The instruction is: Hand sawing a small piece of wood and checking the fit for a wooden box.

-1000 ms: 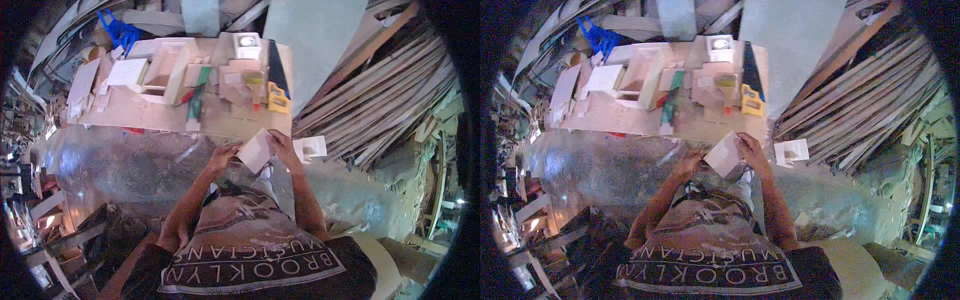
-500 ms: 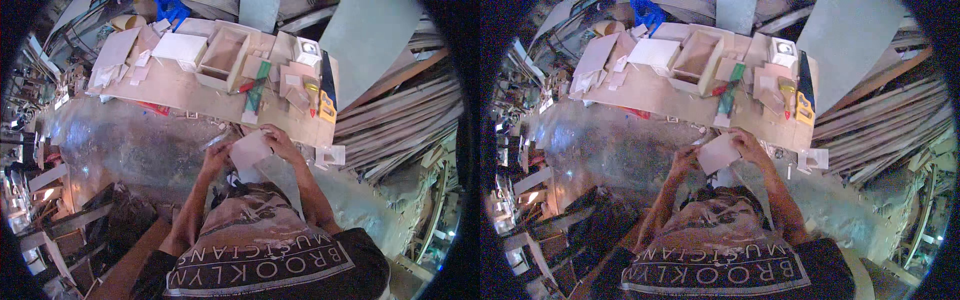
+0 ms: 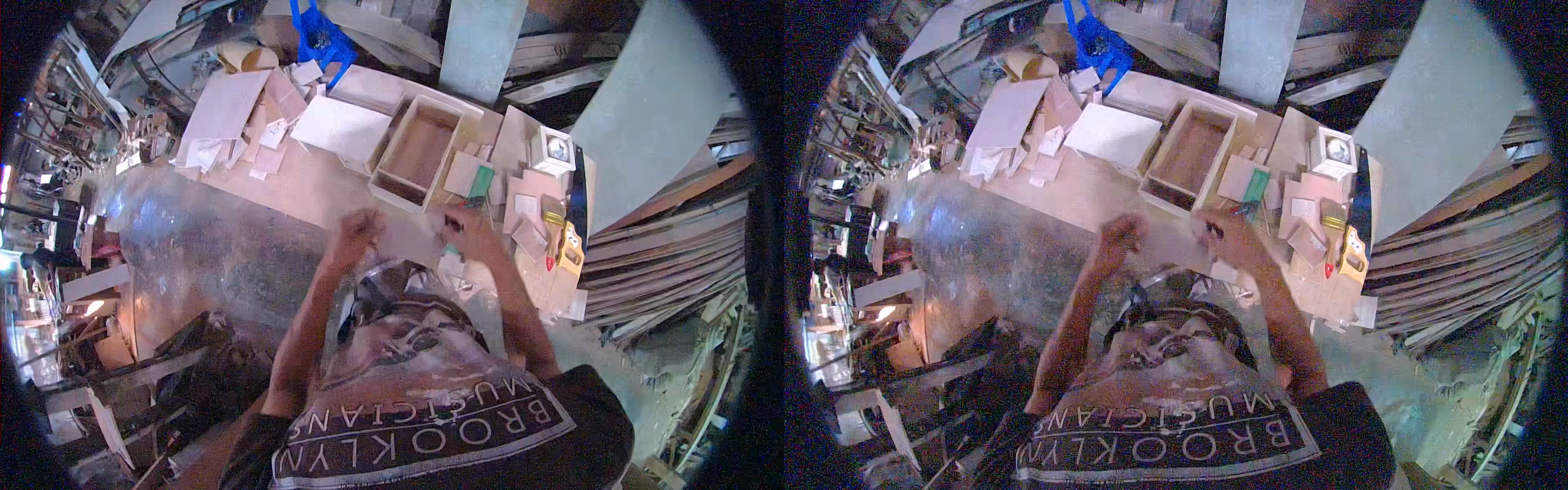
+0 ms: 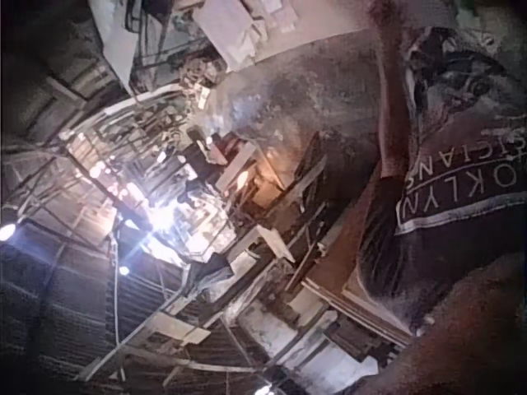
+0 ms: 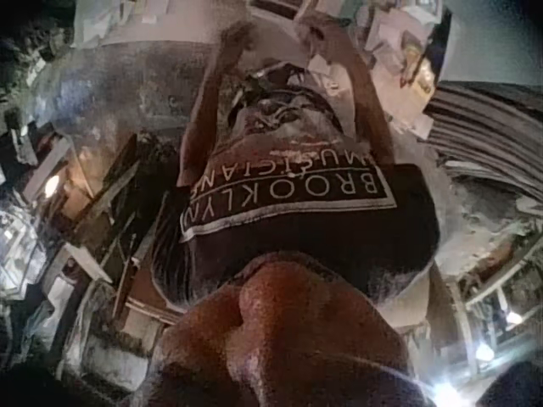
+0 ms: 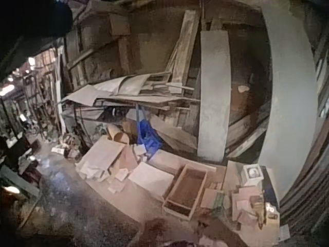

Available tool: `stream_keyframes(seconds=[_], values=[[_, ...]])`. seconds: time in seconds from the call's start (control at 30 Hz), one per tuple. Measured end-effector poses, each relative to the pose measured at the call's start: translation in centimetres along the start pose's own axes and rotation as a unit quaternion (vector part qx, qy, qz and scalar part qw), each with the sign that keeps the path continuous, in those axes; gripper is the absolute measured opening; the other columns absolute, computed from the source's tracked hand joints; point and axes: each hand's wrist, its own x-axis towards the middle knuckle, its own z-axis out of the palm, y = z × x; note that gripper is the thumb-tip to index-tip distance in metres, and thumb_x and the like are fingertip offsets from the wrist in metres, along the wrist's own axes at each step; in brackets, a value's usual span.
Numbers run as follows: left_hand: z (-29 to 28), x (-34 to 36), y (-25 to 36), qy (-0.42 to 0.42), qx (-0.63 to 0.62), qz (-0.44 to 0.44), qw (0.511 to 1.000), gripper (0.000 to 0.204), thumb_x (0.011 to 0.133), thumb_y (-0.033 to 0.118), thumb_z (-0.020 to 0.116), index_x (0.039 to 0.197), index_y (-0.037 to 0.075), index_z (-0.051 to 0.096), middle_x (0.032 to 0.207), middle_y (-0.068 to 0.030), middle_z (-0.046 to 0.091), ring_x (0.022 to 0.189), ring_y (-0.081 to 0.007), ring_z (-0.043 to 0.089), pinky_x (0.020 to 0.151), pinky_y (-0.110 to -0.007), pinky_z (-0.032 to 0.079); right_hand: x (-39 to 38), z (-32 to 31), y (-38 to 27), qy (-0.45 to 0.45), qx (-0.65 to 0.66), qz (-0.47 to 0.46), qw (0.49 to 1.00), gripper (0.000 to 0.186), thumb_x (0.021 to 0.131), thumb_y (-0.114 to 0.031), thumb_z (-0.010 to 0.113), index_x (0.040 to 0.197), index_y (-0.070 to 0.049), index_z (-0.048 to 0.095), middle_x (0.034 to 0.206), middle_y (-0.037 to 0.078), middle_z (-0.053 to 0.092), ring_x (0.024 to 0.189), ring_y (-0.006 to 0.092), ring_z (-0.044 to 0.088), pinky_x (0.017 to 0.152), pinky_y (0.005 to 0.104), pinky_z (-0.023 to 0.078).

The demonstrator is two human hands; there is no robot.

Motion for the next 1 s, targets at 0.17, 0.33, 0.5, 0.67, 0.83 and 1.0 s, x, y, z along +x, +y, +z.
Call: stream_keyframes(seconds=[0.17, 0.33, 0.5, 0.67, 0.83, 1.0], values=[[-2.8, 7.7, 4.5, -0.022, -0.06, 0.084, 0.994, 0.021, 0.095, 0.012, 0.053, 0.109, 0.0, 0.063, 0.09, -0.0049, 0.066, 0.074, -0.0113, 0.061, 0.061, -0.027, 0.053, 6.7, -2.8, 0.3, -0.007, 0.095, 0.1, 0.99, 0.023, 0.088, -0.017, 0.061, 0.107, -0.003, 0.063, 0.085, 0.016, 0.068, 0.072, 0.0258, 0.066, 0.066, 0.0351, 0.052], [-4.8, 15.2, 3.7, -0.076, -0.08, 0.187, 0.976, 0.025, 0.097, 0.014, 0.052, 0.116, 0.0, 0.06, 0.091, -0.0055, 0.065, 0.072, -0.0109, 0.06, 0.06, -0.024, 0.052, 10.0, -3.2, -0.2, 0.107, 0.021, 0.11, 0.988, 0.02, 0.088, -0.014, 0.063, 0.104, -0.002, 0.063, 0.083, 0.015, 0.067, 0.072, 0.0203, 0.066, 0.064, 0.0314, 0.051], [-5.6, 19.4, 4.3, -0.109, -0.093, 0.071, 0.987, 0.031, 0.096, 0.017, 0.055, 0.121, -0.002, 0.056, 0.096, -0.0056, 0.065, 0.082, -0.0123, 0.064, 0.062, -0.024, 0.052, 11.0, -1.2, -3.8, 0.23, -0.031, 0.192, 0.954, 0.014, 0.085, -0.008, 0.064, 0.097, -0.001, 0.063, 0.086, 0.013, 0.065, 0.07, 0.0227, 0.067, 0.064, 0.0314, 0.054], [-4.2, 17.9, 9.9, -0.257, -0.203, -0.059, 0.943, 0.028, 0.095, 0.018, 0.055, 0.118, 0.002, 0.056, 0.1, -0.0047, 0.063, 0.085, -0.0143, 0.064, 0.071, -0.03, 0.058, 12.4, 4.2, -5.9, 0.281, -0.175, 0.122, 0.936, 0.01, 0.082, -0.008, 0.064, 0.091, -0.004, 0.063, 0.096, 0.01, 0.064, 0.07, 0.0261, 0.066, 0.069, 0.0343, 0.056], [-4.3, 20.8, 7.6, -0.251, -0.138, -0.046, 0.957, 0.021, 0.095, 0.014, 0.053, 0.108, -0.002, 0.059, 0.086, -0.0035, 0.059, 0.076, -0.0132, 0.062, 0.059, -0.029, 0.058, 13.4, 5.5, -6.3, 0.319, -0.122, 0.065, 0.938, 0.016, 0.081, -0.002, 0.065, 0.096, -0.001, 0.065, 0.099, 0.012, 0.064, 0.08, 0.0237, 0.065, 0.067, 0.0313, 0.055], [-4.4, 22.9, 6.7, -0.229, -0.029, 0.032, 0.972, 0.023, 0.094, 0.015, 0.053, 0.099, -0.007, 0.06, 0.077, -0.0052, 0.057, 0.071, -0.0118, 0.06, 0.051, -0.028, 0.057, 11.1, 2.5, -3.0, 0.378, 0.018, 0.234, 0.895, 0.021, 0.083, 0.0, 0.062, 0.104, 0.0, 0.064, 0.103, 0.013, 0.064, 0.081, 0.0189, 0.065, 0.068, 0.0275, 0.053]])
